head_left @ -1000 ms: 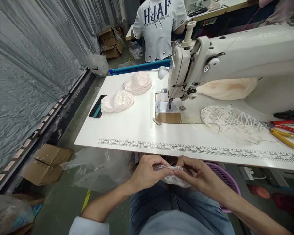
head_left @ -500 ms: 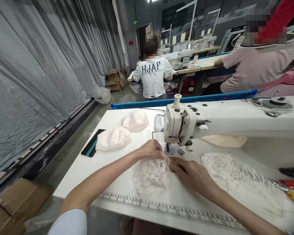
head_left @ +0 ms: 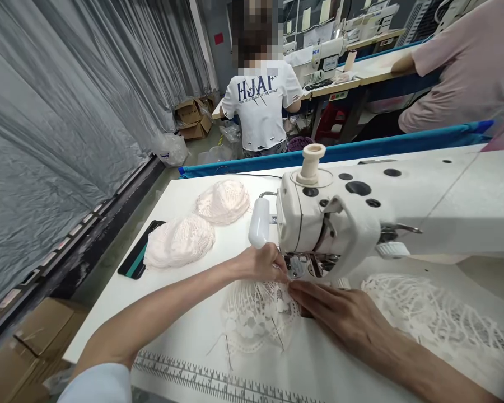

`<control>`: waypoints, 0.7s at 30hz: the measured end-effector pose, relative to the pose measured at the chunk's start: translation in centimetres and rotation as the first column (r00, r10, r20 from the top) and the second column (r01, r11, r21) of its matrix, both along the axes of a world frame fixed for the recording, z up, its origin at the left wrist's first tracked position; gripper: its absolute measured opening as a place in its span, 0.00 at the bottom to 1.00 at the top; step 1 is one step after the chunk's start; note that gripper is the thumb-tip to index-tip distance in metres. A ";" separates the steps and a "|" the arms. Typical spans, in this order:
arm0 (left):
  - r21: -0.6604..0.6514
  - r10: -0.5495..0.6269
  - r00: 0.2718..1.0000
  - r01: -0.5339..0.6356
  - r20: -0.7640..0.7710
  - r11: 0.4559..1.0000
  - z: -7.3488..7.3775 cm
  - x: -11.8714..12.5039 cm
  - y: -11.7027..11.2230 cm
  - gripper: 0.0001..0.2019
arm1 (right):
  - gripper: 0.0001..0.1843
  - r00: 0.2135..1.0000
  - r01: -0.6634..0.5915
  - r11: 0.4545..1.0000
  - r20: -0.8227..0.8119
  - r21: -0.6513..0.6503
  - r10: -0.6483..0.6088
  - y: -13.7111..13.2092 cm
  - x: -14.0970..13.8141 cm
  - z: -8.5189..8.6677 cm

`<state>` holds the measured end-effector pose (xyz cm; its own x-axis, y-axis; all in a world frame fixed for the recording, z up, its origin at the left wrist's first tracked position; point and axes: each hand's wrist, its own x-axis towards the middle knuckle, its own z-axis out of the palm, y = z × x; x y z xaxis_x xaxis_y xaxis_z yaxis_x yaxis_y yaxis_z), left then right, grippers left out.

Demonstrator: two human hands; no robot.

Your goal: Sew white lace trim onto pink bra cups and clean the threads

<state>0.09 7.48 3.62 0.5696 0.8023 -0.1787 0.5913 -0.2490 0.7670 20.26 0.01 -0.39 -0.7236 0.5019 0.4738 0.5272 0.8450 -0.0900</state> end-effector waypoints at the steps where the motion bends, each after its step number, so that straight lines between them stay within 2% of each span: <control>1: 0.091 -0.003 0.999 0.008 -0.054 0.996 -0.1 -0.2 0.3 0.09 | 0.20 1.000 0.006 1.000 -0.004 0.005 -0.006 -0.1 -0.1 0.0; 4: 0.332 0.108 0.974 -0.036 -0.200 0.943 -0.3 -0.7 0.8 0.05 | 0.18 0.999 0.029 0.999 -0.018 0.038 -0.028 -0.4 -0.5 0.1; 6: 0.413 0.224 0.956 -0.130 -0.187 0.901 -0.4 -0.9 0.2 0.06 | 0.16 0.999 0.042 0.998 -0.023 0.053 -0.041 -0.5 -0.8 0.1; 8: 0.546 0.287 0.945 -0.159 -0.156 0.822 -0.5 -0.9 -1.4 0.12 | 0.14 0.998 0.054 0.998 -0.023 0.043 -0.053 -0.7 -0.9 0.0; 9: 0.639 0.272 0.951 -0.119 -0.145 0.760 -0.7 -0.8 -2.3 0.13 | 0.14 0.998 0.059 0.998 -0.020 0.025 -0.059 -0.7 -1.0 -0.1; 11: 0.758 0.134 0.968 0.076 -0.212 0.648 -0.9 -0.5 -4.2 0.13 | 0.13 0.998 0.066 0.997 -0.019 -0.028 -0.067 -0.9 -1.0 -0.3; 13: 0.779 0.046 0.961 0.193 -0.274 0.597 -1.3 -0.3 -5.5 0.09 | 0.14 0.997 0.070 0.994 -0.022 -0.089 -0.072 -1.0 -1.0 -0.3; 16: 0.764 0.063 0.954 0.193 -0.292 0.616 -1.6 0.0 -5.8 0.07 | 0.15 0.995 0.082 0.987 -0.038 -0.138 -0.088 -1.1 -1.0 -0.1; 21: 0.701 0.043 0.963 0.163 -0.267 0.694 -1.7 -0.2 -4.2 0.07 | 0.16 0.988 0.128 0.979 -0.061 -0.161 -0.139 -1.0 -1.1 0.1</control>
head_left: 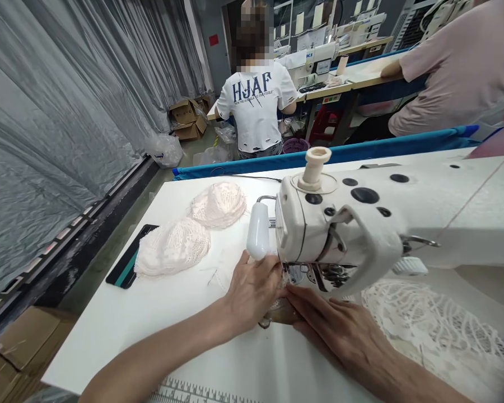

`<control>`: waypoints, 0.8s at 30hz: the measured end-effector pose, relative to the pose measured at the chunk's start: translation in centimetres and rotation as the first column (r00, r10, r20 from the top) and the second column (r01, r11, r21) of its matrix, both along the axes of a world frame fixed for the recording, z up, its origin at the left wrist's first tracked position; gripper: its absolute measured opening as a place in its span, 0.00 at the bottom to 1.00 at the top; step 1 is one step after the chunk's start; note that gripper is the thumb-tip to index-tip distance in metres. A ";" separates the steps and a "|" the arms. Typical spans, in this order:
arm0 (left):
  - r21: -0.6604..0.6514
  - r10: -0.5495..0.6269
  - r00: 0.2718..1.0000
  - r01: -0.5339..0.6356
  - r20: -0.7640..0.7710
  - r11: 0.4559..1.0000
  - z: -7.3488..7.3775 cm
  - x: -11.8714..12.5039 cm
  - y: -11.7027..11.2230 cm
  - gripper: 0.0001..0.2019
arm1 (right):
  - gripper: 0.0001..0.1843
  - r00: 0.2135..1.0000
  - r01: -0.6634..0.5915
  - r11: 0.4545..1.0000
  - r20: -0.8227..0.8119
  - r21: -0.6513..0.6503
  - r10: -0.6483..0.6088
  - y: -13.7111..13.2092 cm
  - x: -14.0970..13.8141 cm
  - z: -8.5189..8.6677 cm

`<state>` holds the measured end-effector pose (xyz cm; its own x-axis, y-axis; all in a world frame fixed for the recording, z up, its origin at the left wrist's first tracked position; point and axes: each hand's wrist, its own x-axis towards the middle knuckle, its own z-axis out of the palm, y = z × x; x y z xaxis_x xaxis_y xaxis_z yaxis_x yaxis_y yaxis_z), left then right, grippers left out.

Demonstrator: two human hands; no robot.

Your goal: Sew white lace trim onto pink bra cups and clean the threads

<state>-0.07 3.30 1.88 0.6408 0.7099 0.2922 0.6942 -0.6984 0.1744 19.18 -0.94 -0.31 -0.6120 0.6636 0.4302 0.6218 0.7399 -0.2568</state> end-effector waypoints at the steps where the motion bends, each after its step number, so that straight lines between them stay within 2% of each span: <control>1: -0.017 -0.002 1.000 0.002 0.006 1.000 0.0 -0.1 0.3 0.06 | 0.17 1.000 0.007 1.000 -0.003 0.002 -0.007 0.1 0.0 0.0; 7: -0.084 0.008 0.999 -0.004 0.046 0.996 -0.2 -0.1 1.2 0.11 | 0.17 1.000 0.024 0.999 -0.006 0.037 -0.024 0.2 0.0 -0.2; 12: 0.005 -0.023 1.000 0.023 -0.001 1.000 0.2 0.1 0.8 0.08 | 0.16 1.000 0.026 0.997 -0.005 0.069 -0.026 0.1 0.1 -0.2; 15: 0.044 -0.049 0.999 0.049 0.005 0.998 0.1 0.1 0.1 0.11 | 0.16 1.000 -0.002 0.996 0.019 0.092 0.000 -0.1 0.2 -0.3; 20: 0.065 -0.112 0.993 0.110 0.027 0.992 -0.3 0.2 -0.5 0.11 | 0.17 0.999 -0.004 0.985 0.045 0.170 -0.003 -0.2 0.5 -0.2; 24: 0.077 -0.139 0.990 0.137 0.029 0.988 0.0 0.2 -0.4 0.12 | 0.18 0.996 -0.011 0.982 0.090 0.191 -0.007 -0.2 0.7 0.0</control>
